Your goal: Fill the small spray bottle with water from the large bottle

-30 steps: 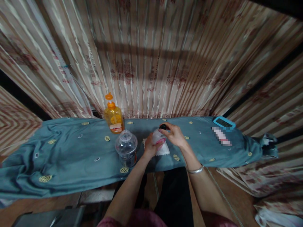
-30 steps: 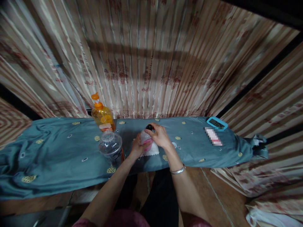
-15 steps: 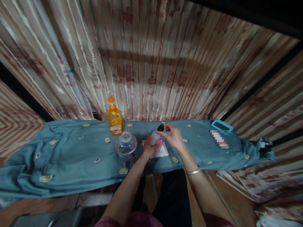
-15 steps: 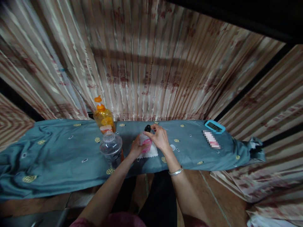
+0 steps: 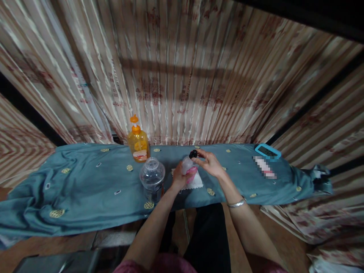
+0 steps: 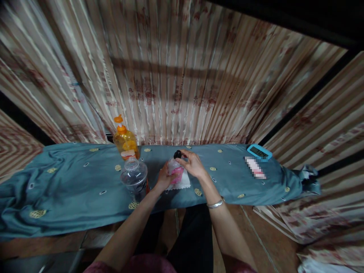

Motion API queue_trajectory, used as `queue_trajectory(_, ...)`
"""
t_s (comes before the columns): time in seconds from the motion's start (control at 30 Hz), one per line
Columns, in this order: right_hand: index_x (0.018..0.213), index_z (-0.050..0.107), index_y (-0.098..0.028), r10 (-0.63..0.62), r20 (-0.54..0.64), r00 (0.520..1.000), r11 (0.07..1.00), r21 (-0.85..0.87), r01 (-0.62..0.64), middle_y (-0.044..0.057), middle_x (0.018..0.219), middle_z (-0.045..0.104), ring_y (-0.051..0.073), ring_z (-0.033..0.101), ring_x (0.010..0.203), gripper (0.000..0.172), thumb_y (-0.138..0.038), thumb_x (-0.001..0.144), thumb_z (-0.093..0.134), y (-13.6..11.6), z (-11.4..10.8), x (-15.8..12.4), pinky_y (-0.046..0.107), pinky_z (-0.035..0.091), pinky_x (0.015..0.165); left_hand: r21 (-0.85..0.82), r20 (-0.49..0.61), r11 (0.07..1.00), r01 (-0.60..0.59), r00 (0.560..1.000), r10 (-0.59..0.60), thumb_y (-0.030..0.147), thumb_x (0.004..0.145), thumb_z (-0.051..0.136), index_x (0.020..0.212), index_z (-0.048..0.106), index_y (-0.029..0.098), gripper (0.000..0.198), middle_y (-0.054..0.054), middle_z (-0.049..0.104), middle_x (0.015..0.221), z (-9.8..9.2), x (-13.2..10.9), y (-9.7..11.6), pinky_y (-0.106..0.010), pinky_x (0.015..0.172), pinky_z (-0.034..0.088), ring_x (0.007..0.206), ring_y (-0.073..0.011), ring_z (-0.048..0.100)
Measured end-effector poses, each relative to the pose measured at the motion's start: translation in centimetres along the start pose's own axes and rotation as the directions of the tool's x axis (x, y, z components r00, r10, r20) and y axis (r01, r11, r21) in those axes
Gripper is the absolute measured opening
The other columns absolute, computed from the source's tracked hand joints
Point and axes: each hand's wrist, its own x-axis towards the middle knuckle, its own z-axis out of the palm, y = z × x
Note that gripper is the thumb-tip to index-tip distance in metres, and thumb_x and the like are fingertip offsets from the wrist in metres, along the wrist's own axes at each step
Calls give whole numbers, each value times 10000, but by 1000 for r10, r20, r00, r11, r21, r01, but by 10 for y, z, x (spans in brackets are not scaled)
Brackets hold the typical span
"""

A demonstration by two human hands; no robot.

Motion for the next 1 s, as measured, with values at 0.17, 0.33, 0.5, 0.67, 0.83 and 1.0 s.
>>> queue_trajectory(0.17,1252,663,-185,54,-64,997,994,-94,-60,100,1212,752,276,719,1088,493,-489,881,777,-7,-1,-3,528,557,992,-8,9,1000,15,1000,-15,199,672,816,1166,614,190,534,-55,750,1117,-1,-1,1,-384,936,546,1045,-284,712)
queue_trajectory(0.33,1008,711,-184,71,-101,992,972,-218,-92,32,962,747,247,714,958,236,-372,889,789,-17,-2,0,506,565,937,1,5,1000,3,1000,-3,230,671,829,1141,620,218,515,-42,750,1120,0,-1,-1,-382,956,549,1066,-273,710)
queue_trajectory(0.5,1294,654,-177,61,10,998,978,-202,-58,79,1283,759,243,724,1158,423,-161,891,780,-23,-8,1,474,569,1031,5,12,1000,-8,1000,8,253,677,833,1144,618,213,515,-49,744,1130,1,-1,-4,-381,963,550,1066,-263,709)
queue_trajectory(0.67,1232,671,-126,156,-73,985,904,-391,-172,116,1109,788,287,750,1066,444,-418,914,775,-37,-6,2,522,584,982,17,15,999,-35,999,35,253,680,848,1161,621,212,533,-35,745,1129,0,0,-3,-381,961,561,1059,-256,709)
queue_trajectory(0.83,1112,712,-164,169,44,985,849,-514,-123,60,1027,789,257,751,1035,214,-329,977,696,-52,-13,6,494,593,947,28,7,999,-35,999,35,254,676,854,1126,632,209,504,-42,743,1108,1,0,-5,-398,953,561,1052,-269,707)
queue_trajectory(1.0,1405,578,-163,208,142,968,819,-566,-93,83,1158,796,247,760,1070,508,-363,962,725,-64,-22,10,455,608,952,6,-27,998,-59,998,59,238,662,849,1120,639,201,506,-67,754,1111,3,-1,-8,-406,928,563,1036,-279,713)
